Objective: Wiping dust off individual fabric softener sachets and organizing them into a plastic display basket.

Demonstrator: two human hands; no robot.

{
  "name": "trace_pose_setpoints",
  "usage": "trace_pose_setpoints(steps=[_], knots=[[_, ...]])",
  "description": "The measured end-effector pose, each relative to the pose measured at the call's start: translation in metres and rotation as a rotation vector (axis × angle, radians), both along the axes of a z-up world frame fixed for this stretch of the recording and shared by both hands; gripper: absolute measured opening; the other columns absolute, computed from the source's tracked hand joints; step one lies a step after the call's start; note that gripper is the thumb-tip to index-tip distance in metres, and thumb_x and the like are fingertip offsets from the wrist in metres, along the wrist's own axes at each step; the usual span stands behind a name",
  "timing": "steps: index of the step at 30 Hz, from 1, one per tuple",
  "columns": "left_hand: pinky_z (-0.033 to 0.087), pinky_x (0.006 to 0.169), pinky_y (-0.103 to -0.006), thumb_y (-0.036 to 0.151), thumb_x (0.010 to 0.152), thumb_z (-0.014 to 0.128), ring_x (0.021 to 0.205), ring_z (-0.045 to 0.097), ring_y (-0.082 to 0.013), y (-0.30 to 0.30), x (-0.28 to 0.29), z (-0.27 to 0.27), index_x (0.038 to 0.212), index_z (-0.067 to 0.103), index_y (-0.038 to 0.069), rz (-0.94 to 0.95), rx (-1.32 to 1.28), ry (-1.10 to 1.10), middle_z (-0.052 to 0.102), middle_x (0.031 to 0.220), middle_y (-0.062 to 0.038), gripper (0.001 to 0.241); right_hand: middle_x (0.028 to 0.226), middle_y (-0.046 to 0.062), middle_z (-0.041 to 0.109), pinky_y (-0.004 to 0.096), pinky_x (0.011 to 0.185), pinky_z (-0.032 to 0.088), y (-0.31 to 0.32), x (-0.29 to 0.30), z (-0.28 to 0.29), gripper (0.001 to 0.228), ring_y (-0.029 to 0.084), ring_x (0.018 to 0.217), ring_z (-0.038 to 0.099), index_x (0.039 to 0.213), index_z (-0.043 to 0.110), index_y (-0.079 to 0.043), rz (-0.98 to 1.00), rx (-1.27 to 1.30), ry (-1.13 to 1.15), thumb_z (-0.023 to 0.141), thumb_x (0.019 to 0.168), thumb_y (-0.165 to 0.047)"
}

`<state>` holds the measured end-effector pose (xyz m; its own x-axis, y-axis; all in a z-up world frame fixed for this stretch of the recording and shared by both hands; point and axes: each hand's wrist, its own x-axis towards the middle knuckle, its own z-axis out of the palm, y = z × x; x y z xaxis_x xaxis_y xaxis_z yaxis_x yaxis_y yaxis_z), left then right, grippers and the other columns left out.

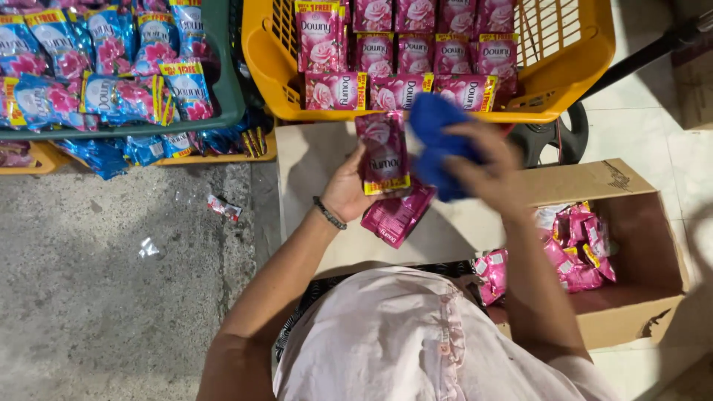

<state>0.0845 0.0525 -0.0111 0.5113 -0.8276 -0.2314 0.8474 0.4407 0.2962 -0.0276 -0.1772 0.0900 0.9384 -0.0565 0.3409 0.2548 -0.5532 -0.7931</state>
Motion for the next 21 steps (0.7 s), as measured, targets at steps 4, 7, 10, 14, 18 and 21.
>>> trace_pose_setpoints(steps=[4, 7, 10, 14, 18, 21], knots=[[0.058, 0.097, -0.0528, 0.06, 0.095, 0.06, 0.11, 0.071, -0.0328, -0.011, 0.01, -0.042, 0.128, 0.067, 0.015, 0.133, 0.025, 0.04, 0.072, 0.123, -0.011, 0.056, 0.139, 0.009, 0.058, 0.051, 0.106, 0.04, 0.082, 0.039, -0.044, 0.041, 0.036, 0.129, 0.051, 0.135, 0.066, -0.023, 0.009, -0.373, -0.273, 0.071, 0.096, -0.031], [0.057, 0.101, -0.0509, 0.071, 0.091, 0.058, 0.112, 0.071, -0.0306, -0.006, 0.008, -0.03, 0.13, 0.067, 0.019, 0.141, -0.002, 0.027, 0.072, 0.126, -0.01, 0.066, 0.15, 0.01, 0.05, 0.057, 0.101, 0.04, 0.094, 0.052, -0.05, 0.051, 0.042, 0.132, 0.045, 0.146, 0.057, -0.036, -0.088, -0.685, -0.183, 0.067, 0.097, -0.036], [0.053, 0.107, -0.0481, 0.078, 0.089, 0.056, 0.117, 0.068, -0.0281, -0.001, -0.01, 0.01, 0.133, 0.066, 0.02, 0.137, -0.004, -0.004, 0.07, 0.131, -0.01, 0.075, 0.142, 0.013, 0.053, 0.055, 0.096, 0.046, 0.085, 0.07, -0.051, 0.051, 0.042, 0.12, 0.051, 0.147, 0.056, -0.037, -0.156, -0.646, -0.13, 0.068, 0.098, -0.031], [0.05, 0.108, -0.0441, 0.066, 0.098, 0.057, 0.115, 0.067, -0.0241, -0.004, -0.017, 0.048, 0.134, 0.065, 0.017, 0.181, -0.044, -0.108, 0.07, 0.127, -0.006, 0.062, 0.137, 0.016, 0.053, 0.046, 0.09, 0.048, 0.075, 0.091, -0.049, 0.053, 0.04, 0.107, 0.058, 0.145, 0.057, -0.028, -0.256, -0.532, -0.262, 0.07, 0.096, -0.014], [0.052, 0.106, -0.0389, 0.071, 0.096, 0.055, 0.112, 0.068, -0.0217, -0.007, -0.01, 0.053, 0.131, 0.068, 0.017, 0.231, -0.017, -0.072, 0.071, 0.127, -0.008, 0.066, 0.128, 0.017, 0.06, 0.046, 0.081, 0.05, 0.097, 0.076, -0.038, 0.046, 0.039, 0.096, 0.059, 0.141, 0.062, -0.026, -0.31, -0.625, -0.304, 0.072, 0.097, -0.018], [0.059, 0.088, -0.0313, 0.07, 0.092, 0.057, 0.09, 0.073, -0.0176, -0.004, 0.006, 0.039, 0.108, 0.076, 0.019, 0.319, -0.006, 0.019, 0.078, 0.101, -0.002, 0.056, 0.122, 0.016, 0.064, 0.048, 0.074, 0.051, 0.11, 0.059, -0.042, 0.037, 0.039, 0.088, 0.061, 0.134, 0.067, -0.025, -0.204, -0.656, -0.356, 0.068, 0.097, -0.025]])
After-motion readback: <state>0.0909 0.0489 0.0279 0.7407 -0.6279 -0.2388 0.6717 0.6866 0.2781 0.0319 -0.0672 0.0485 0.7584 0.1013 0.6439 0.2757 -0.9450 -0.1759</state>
